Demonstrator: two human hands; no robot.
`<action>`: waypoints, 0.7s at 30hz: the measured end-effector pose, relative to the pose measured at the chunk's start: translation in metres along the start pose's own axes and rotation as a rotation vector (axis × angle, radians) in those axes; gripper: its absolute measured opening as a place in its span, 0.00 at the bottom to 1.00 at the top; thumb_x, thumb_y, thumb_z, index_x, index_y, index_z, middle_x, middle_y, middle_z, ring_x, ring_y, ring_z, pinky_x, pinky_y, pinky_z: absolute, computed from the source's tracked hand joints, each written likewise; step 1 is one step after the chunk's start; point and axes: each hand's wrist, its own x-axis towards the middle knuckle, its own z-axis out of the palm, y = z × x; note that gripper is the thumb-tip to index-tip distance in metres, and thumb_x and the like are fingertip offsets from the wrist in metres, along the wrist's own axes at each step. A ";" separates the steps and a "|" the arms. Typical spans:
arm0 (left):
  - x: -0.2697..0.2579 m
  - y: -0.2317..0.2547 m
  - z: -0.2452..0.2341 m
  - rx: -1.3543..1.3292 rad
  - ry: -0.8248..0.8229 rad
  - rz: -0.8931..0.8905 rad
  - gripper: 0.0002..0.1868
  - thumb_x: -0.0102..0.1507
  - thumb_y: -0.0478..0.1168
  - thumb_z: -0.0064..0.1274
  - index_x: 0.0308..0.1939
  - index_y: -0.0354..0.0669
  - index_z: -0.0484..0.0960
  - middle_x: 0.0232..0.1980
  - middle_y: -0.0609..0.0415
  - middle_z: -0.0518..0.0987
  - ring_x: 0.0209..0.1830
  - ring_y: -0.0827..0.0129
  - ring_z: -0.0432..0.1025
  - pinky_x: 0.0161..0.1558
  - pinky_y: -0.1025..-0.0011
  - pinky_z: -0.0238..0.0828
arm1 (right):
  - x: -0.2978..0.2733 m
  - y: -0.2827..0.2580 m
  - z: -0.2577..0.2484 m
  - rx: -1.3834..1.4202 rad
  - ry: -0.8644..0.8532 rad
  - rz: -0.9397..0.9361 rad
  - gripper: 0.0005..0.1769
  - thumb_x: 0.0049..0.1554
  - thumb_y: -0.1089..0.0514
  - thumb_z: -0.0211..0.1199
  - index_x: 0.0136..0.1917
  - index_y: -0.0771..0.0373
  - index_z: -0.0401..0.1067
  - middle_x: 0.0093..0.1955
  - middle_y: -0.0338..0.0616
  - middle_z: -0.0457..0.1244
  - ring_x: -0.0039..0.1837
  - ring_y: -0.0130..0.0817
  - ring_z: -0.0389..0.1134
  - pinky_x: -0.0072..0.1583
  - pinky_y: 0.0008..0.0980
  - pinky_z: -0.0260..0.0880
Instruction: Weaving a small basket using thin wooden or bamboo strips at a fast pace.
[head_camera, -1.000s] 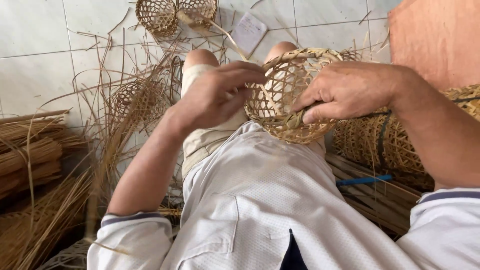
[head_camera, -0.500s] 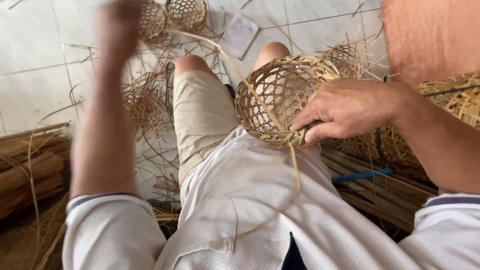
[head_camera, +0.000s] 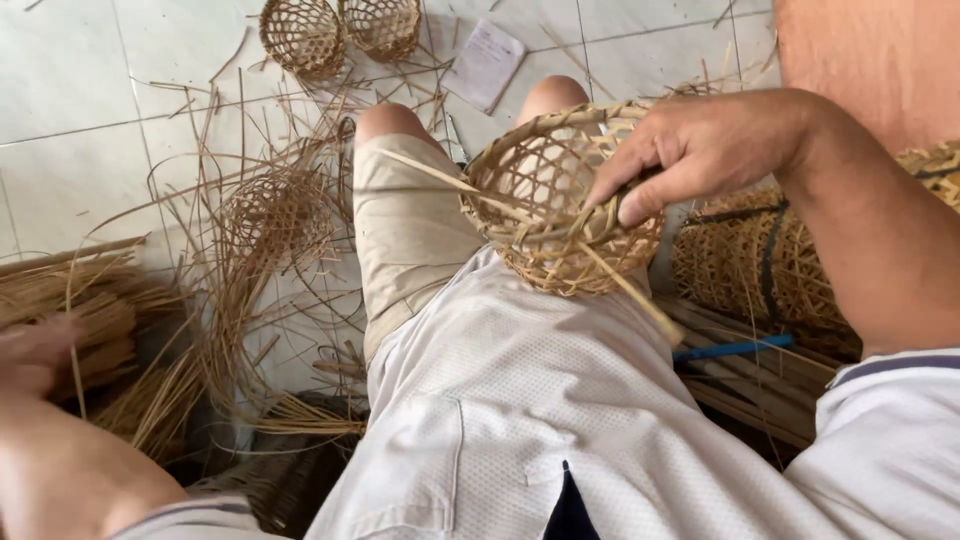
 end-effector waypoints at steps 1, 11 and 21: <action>-0.054 0.014 0.028 0.003 -0.021 -0.074 0.23 0.76 0.32 0.41 0.75 0.50 0.70 0.83 0.51 0.50 0.55 0.57 0.77 0.52 0.72 0.81 | 0.004 0.007 -0.007 0.124 -0.028 -0.120 0.21 0.49 0.66 0.69 0.57 0.66 0.85 0.45 0.45 0.82 0.37 0.31 0.78 0.39 0.25 0.76; -0.281 0.234 0.152 0.135 -0.699 1.180 0.14 0.69 0.41 0.51 0.53 0.36 0.83 0.38 0.49 0.85 0.22 0.69 0.75 0.19 0.73 0.74 | 0.006 0.003 0.003 0.045 -0.021 -0.142 0.20 0.50 0.64 0.69 0.57 0.65 0.84 0.36 0.41 0.77 0.26 0.26 0.62 0.28 0.26 0.59; -0.339 0.332 0.325 0.015 -0.969 1.853 0.18 0.73 0.46 0.45 0.60 0.40 0.80 0.63 0.40 0.80 0.62 0.50 0.74 0.60 0.50 0.74 | -0.001 0.012 0.001 0.068 -0.025 -0.148 0.20 0.50 0.65 0.68 0.57 0.67 0.83 0.28 0.42 0.72 0.22 0.24 0.54 0.24 0.26 0.50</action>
